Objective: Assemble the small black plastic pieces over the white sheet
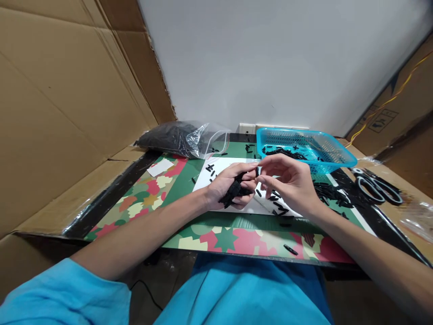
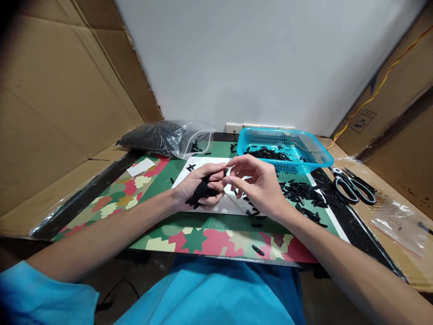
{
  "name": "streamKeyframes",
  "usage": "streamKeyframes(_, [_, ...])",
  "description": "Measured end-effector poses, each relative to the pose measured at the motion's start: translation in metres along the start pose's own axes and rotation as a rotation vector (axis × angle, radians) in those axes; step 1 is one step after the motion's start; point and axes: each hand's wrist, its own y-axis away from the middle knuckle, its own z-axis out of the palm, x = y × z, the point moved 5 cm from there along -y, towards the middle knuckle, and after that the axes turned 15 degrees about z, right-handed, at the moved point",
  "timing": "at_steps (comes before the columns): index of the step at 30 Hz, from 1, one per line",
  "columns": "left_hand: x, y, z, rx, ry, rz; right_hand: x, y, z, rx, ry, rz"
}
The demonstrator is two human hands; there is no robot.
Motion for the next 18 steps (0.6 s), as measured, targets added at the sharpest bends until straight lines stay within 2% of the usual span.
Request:
streamKeyframes(7, [-0.0012, 0.0, 0.0017, 0.04, -0.005, -0.033, 0.0005, -0.0006, 0.0008, 0.024, 0.018, -0.045])
streamKeyframes(18, [-0.0052, -0.0009, 0.0017, 0.021, 0.063, -0.053, -0.0031, 0.0024, -0.0064, 0.174, 0.049, -0.126])
